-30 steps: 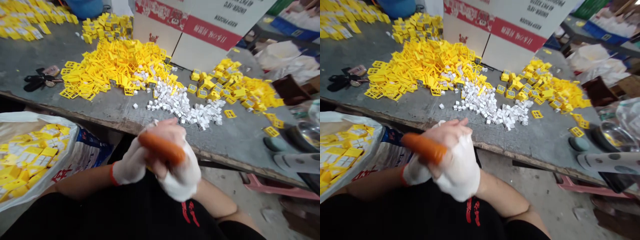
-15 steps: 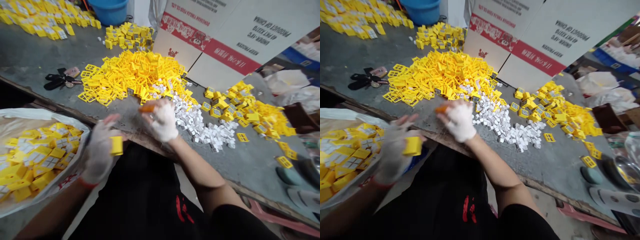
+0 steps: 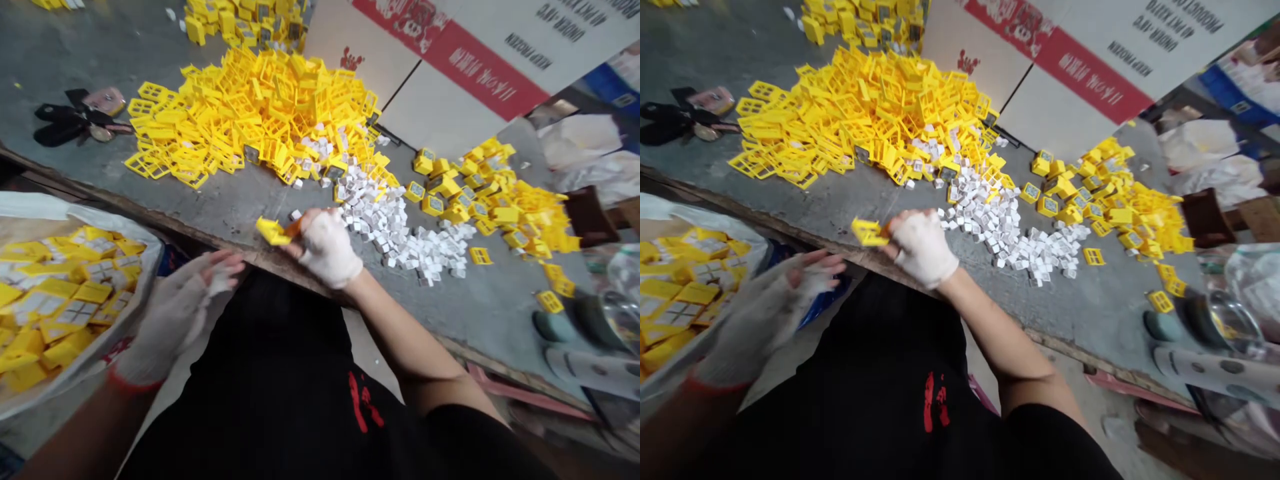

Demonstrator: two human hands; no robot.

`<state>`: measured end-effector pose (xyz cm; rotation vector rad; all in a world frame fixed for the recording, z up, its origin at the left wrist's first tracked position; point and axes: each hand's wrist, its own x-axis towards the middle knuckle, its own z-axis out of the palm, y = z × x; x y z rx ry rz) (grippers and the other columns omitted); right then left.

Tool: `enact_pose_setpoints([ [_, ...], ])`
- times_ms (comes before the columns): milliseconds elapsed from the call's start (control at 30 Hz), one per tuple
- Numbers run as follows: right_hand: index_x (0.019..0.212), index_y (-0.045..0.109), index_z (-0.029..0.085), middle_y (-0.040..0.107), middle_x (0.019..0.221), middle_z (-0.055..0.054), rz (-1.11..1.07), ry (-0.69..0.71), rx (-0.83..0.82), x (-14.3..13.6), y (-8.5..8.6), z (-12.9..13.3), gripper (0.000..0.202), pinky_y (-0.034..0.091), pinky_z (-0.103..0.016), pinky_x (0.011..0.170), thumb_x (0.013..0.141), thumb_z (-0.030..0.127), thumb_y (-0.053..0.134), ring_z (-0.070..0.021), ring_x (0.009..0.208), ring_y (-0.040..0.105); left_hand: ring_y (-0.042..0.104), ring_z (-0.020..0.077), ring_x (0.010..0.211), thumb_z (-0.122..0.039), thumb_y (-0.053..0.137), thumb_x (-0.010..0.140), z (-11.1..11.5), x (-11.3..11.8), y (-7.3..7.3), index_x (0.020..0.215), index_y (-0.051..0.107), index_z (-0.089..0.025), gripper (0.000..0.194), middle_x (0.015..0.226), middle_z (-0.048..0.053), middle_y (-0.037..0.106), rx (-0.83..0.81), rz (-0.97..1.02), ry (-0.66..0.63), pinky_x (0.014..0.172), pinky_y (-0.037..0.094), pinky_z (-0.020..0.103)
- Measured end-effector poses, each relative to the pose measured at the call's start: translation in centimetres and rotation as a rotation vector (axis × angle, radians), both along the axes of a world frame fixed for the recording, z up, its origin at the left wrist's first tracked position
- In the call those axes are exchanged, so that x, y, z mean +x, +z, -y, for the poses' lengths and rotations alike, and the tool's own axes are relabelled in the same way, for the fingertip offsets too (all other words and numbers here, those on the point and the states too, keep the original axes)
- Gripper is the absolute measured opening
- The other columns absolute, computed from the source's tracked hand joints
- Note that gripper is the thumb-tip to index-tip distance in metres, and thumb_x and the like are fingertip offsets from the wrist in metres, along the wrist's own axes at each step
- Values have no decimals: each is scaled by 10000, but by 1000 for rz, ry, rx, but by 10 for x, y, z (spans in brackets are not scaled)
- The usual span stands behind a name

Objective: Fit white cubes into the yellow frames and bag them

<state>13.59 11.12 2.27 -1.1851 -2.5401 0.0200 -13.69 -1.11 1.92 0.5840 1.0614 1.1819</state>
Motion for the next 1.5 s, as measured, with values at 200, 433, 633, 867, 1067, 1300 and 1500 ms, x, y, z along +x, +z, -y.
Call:
enact_pose_setpoints([
  [200, 1038, 770, 229, 738, 880, -18, -63, 280, 142, 20, -15, 78, 171, 333, -394, 852, 1133, 250, 630, -200, 835, 592, 839, 250, 1035, -452, 1065, 774, -15, 86, -22, 1135, 910, -247, 443, 1162, 76, 893, -83, 329, -133, 922, 684, 351],
  [433, 1448, 756, 234, 819, 1288, -144, 27, -290, -264, 31, 2, -24, 396, 476, -459, 988, 1064, 314, 703, -333, 1132, 727, 779, 193, 817, -457, 1046, 772, -15, 70, -17, 1118, 874, -199, 464, 1033, 74, 850, -63, 278, 33, 723, 665, 298],
  [633, 1315, 799, 241, 803, 1315, -170, 248, -298, -197, -9, -8, -35, 302, 420, -558, 1125, 1131, 294, 565, -386, 1301, 649, 743, 175, 766, -357, 926, 896, -10, 62, -28, 1165, 841, -178, 334, 1074, 98, 832, -104, 255, 59, 641, 643, 274],
  [867, 1463, 761, 264, 756, 1332, -165, 7, -308, -132, 28, -22, -7, 429, 432, -555, 1057, 1072, 425, 694, -380, 1229, 628, 739, 189, 738, -438, 954, 859, -15, 62, -32, 1143, 829, -187, 399, 1034, 93, 825, -111, 288, 58, 596, 615, 275],
  [1067, 1355, 795, 250, 776, 1341, -152, 79, -304, -263, 12, -18, -21, 368, 418, -556, 1087, 1033, 393, 689, -413, 1288, 602, 758, 193, 776, -398, 839, 976, -22, 64, -31, 1204, 807, -197, 305, 1057, 100, 831, -135, 336, 42, 599, 597, 260],
  [1300, 1157, 866, 291, 860, 1171, -74, -201, -40, -213, 13, -9, 23, 344, 471, -519, 1094, 1122, 541, 633, -313, 1116, 705, 787, 236, 868, -435, 987, 848, -23, 69, -18, 1189, 804, -246, 431, 1120, 80, 831, -87, 319, 13, 617, 609, 286],
  [1500, 1120, 876, 313, 884, 1119, -50, -346, 19, -126, 28, -17, 86, 366, 515, -475, 1025, 1162, 518, 576, -254, 993, 717, 769, 220, 915, -391, 1030, 816, -18, 88, -13, 1129, 851, -250, 386, 1143, 66, 821, -139, 312, -94, 630, 627, 272],
])
